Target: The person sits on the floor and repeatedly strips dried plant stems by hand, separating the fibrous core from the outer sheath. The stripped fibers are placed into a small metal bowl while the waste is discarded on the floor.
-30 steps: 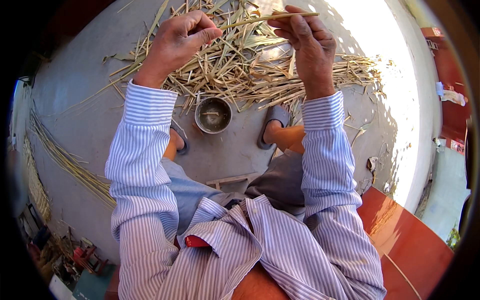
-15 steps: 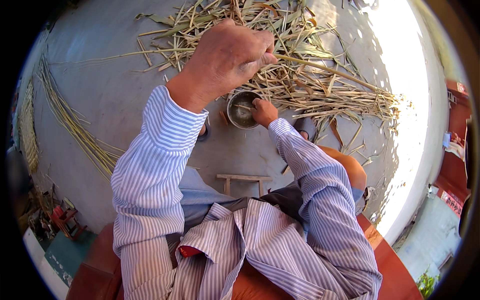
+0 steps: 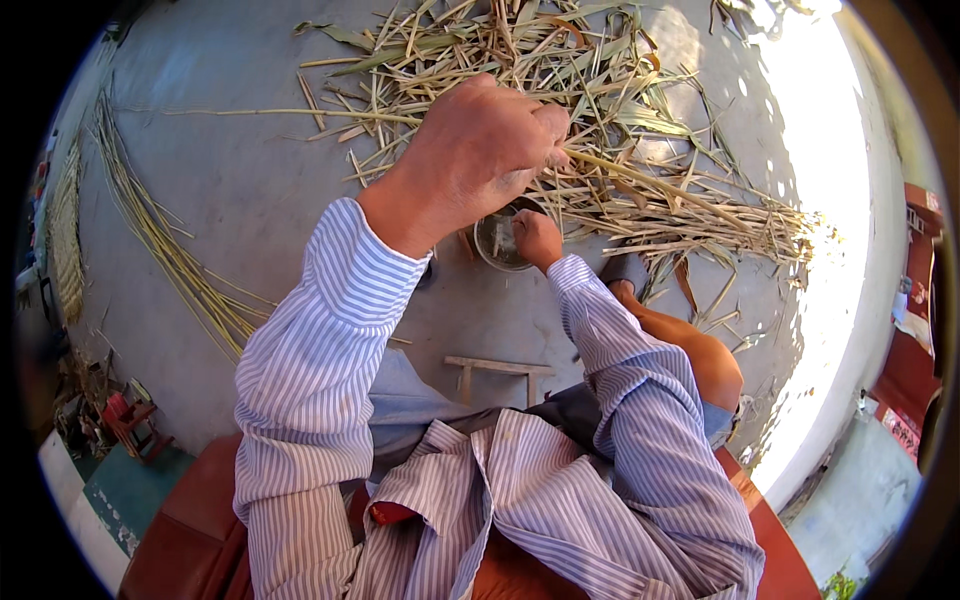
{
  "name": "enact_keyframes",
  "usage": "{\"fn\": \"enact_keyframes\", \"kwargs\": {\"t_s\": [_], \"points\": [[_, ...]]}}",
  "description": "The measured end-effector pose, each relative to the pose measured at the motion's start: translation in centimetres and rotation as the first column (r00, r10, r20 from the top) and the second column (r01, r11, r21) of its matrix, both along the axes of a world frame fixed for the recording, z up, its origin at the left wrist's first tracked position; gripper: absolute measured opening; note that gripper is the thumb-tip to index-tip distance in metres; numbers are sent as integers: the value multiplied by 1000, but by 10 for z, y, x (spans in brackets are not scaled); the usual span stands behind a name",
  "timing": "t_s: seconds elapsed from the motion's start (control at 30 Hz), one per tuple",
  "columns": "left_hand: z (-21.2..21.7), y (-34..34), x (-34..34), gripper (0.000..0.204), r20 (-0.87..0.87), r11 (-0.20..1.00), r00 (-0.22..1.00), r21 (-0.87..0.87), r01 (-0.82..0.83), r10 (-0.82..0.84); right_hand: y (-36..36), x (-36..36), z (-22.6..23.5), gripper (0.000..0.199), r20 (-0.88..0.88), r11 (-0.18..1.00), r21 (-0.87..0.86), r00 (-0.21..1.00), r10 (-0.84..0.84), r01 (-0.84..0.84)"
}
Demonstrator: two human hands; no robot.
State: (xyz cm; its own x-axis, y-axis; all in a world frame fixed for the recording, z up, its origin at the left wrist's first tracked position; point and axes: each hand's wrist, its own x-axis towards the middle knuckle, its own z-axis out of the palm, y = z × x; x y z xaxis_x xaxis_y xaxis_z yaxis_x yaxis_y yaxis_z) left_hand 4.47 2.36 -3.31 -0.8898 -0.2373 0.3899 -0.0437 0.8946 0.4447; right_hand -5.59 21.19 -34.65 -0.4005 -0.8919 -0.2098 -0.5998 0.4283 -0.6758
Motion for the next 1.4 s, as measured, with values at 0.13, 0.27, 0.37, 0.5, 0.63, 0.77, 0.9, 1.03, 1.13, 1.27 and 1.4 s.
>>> {"fn": "enact_keyframes", "kwargs": {"t_s": [0.13, 0.27, 0.37, 0.5, 0.63, 0.77, 0.9, 1.03, 1.13, 1.27, 1.4], "points": [[4, 4, -7, 24, -77, 999, 997, -36, 25, -28, 6, -25, 14, 15, 188, 987, 85, 971, -149, 135], [6, 11, -6, 22, -20, 999, 999, -32, 25, -25, 14, -13, 8, 16, 119, 998, 34, 991, -58, 55], [5, 15, -4, 21, -41, 1000, 999, -22, 17, -18, 20, 8, -11, 15, 55, 998, 22, 996, -63, 62], [5, 13, 8, 19, 3, 1000, 1000, -8, -13, 13, 17, 32, -27, 26, -44, 976, 215, 999, -20, 29], [7, 13, 3, 16, 41, 1000, 999, 11, 21, -21, 17, 34, -96, 27, -15, 978, 204, 999, 52, -47], [-5, 12, -2, 16, 73, 998, 996, 10, 54, -55, 8, 42, -87, 16, 58, 987, 136, 994, -93, 84], [-3, 10, 8, 15, 65, 1000, 998, 20, 3, -4, -29, 31, 22, 25, 285, 961, 132, 919, -273, 244], [-5, -2, -4, 14, 17, 999, 1000, 38, -15, 14, -50, -14, 127, 20, 816, 876, -138, 555, -164, 461], [7, -12, -10, 13, 30, 998, 999, 51, -40, 39, -44, -38, 225, 31, 844, 738, -391, 534, 49, 550], [5, -14, -18, 18, 41, 993, 999, 115, -39, 34, -28, -53, 301, 36, 855, 550, -488, 497, 148, 677], [5, -10, -27, 15, -24, 997, 1000, 72, -14, 16, -28, -61, 308, 26, 802, 459, -513, 596, -45, 725]]}}
